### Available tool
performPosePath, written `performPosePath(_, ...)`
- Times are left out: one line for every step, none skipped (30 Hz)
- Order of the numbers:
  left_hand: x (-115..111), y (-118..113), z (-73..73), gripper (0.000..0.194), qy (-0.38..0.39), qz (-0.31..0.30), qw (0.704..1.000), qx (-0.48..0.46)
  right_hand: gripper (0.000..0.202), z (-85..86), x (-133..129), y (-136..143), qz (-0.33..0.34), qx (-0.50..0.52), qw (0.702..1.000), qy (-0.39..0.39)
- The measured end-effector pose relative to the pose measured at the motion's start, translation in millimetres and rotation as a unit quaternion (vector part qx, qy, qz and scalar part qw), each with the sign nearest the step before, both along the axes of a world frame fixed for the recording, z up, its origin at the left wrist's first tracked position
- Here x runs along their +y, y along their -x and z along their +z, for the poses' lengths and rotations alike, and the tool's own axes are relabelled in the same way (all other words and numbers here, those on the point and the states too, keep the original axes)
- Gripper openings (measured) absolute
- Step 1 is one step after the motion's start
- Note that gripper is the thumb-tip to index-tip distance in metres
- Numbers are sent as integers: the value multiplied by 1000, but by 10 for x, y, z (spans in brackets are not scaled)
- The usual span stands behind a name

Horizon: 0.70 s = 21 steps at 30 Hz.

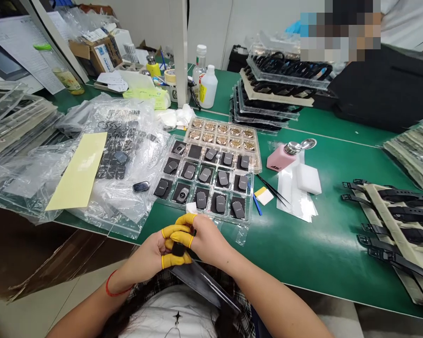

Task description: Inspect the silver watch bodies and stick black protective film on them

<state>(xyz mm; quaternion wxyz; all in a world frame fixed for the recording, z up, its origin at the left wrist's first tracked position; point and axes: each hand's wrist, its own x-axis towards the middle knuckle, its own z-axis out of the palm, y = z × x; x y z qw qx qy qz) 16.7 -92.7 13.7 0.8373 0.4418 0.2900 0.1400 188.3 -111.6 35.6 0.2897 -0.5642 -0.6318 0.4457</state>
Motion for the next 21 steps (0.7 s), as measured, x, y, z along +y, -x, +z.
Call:
performPosePath(8, 6, 4, 50, -5, -4, 1000, 7, 14, -6, 18, 4, -12, 26, 1000, 9)
performPosePath(19, 14, 2, 52, -11, -4, 1000, 17, 17, -4, 29, 12, -22, 45, 999, 14)
performPosePath(34, 25, -6, 53, -18, 0, 1000, 26, 18, 5, 34, 24, -25, 55, 998, 14)
performPosePath(51, 38, -20, 56, -26, 13, 999, 28, 17, 24, 39, 39, -20, 54, 998, 10)
performPosePath(71, 51, -39, 59, -36, 29, 999, 25, 15, 50, 50, 51, -10, 47, 999, 6)
performPosePath(94, 66, -63, 62, -49, 42, 998, 20, 17, 83, 79, 58, -2, 38, 999, 1)
performPosePath(117, 82, -89, 65, -62, 52, 997, 19, 25, 121, 134, 54, -1, 32, 999, -3)
performPosePath(141, 97, -117, 69, -76, 59, 995, 23, 31, 160, 224, 36, -12, 26, 1000, -11)
performPosePath(164, 113, -144, 72, -90, 62, 994, 32, 32, 197, 354, 0, -37, 14, 999, -25)
performPosePath(186, 129, -170, 73, -104, 62, 992, 44, 29, 230, 523, -52, -74, -9, 996, -46)
performPosePath(206, 145, -192, 72, -119, 63, 989, 55, 26, 254, 724, -116, -121, -44, 989, -73)
performPosePath(223, 159, -210, 69, -132, 63, 987, 60, 25, 265, 945, -188, -174, -116, 972, -110)
performPosePath(237, 172, -224, 65, -141, 61, 986, 60, 25, 263, 1172, -260, -214, -199, 946, -144)
performPosePath(248, 182, -235, 61, -147, 57, 986, 56, 25, 246, 1387, -325, -225, -229, 935, -153)
performPosePath(257, 190, -243, 57, -151, 53, 986, 53, 25, 219, 1577, -379, -227, -248, 929, -155)
performPosePath(262, 195, -250, 54, -154, 50, 985, 49, 23, 185, 1731, -417, -227, -273, 922, -157)
performPosePath(265, 197, -257, 52, -158, 47, 985, 46, 20, 151, 1847, -440, -219, -294, 917, -157)
performPosePath(267, 198, -266, 51, -161, 43, 985, 43, 19, 120, 1927, -447, -209, -317, 911, -161)
performPosePath(268, 196, -278, 51, -163, 39, 985, 39, 19, 96, 1977, -440, -199, -339, 904, -170)
performPosePath(269, 194, -293, 51, -164, 35, 985, 36, 21, 77, 2008, -423, -187, -358, 897, -182)
performPosePath(270, 192, -312, 51, -164, 31, 985, 33, 22, 64, 2028, -397, -174, -373, 890, -195)
